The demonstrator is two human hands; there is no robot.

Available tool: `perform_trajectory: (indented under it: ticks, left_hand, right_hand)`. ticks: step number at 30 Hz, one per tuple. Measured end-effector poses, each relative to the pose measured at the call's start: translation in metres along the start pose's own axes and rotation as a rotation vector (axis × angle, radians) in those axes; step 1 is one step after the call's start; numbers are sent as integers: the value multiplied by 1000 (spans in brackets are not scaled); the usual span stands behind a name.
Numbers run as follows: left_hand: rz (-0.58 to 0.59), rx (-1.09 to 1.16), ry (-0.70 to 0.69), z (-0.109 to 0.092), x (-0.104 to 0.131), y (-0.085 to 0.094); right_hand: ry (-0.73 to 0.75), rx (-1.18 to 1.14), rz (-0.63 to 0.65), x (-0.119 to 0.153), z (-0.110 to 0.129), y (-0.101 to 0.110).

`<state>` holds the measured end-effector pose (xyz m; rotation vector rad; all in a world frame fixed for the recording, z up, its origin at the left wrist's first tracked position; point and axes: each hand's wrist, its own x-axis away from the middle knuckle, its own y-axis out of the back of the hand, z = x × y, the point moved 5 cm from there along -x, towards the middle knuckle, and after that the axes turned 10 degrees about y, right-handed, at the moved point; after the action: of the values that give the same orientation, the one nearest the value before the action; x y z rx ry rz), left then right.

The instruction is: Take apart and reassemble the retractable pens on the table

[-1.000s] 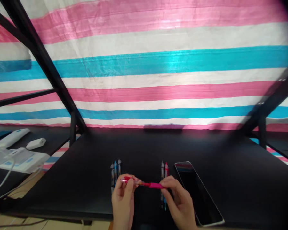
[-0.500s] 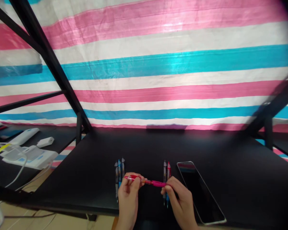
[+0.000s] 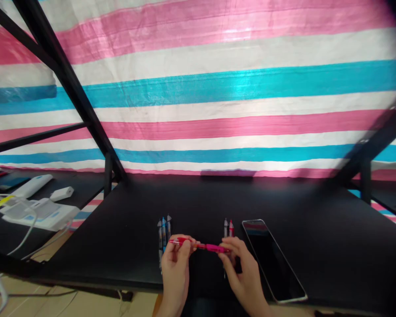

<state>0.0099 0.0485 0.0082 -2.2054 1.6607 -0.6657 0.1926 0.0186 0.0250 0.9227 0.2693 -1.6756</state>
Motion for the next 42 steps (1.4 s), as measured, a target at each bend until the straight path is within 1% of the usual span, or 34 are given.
perform_trajectory:
  ticks: [5,10,13,18,21,25,33,35,37,39,42]
  left_hand:
    - [6,-6,-7,0,1,0]
    - [-9,-2,-11,0,1,0]
    - [-5,6,-10,-1,1,-1]
    - [-15,-12,-13,-1,1,0]
    - [9,-29,-7,-1,2,-1]
    - [44,-21,9,-1,3,-3]
    - [61,21,27,-1,5,-5]
    - [67,8,24,-7,4,-6]
    - [56,-22,-3,-19,2,-6]
    - [33,-37,-37,-34,-3,-4]
    - [29,-48,-66,-53,-11,1]
  right_hand:
    - [9,4,65,2,-2,-4]
    - [32,39,11,2,-1,-2]
    - [65,44,73,0,3,-3]
    - [73,59,57,-1,4,-3]
    - [84,78,117,-1,3,-6]
    - [69,103,143,1,1,-8]
    - [13,43,171,3,-4,-10]
    - [-16,5,175,2,-3,-10]
    - [-53,-62,166,3,-3,-8]
    - [-101,-137,125,5,-5,-5]
    - [-175,-212,66,10,-12,0]
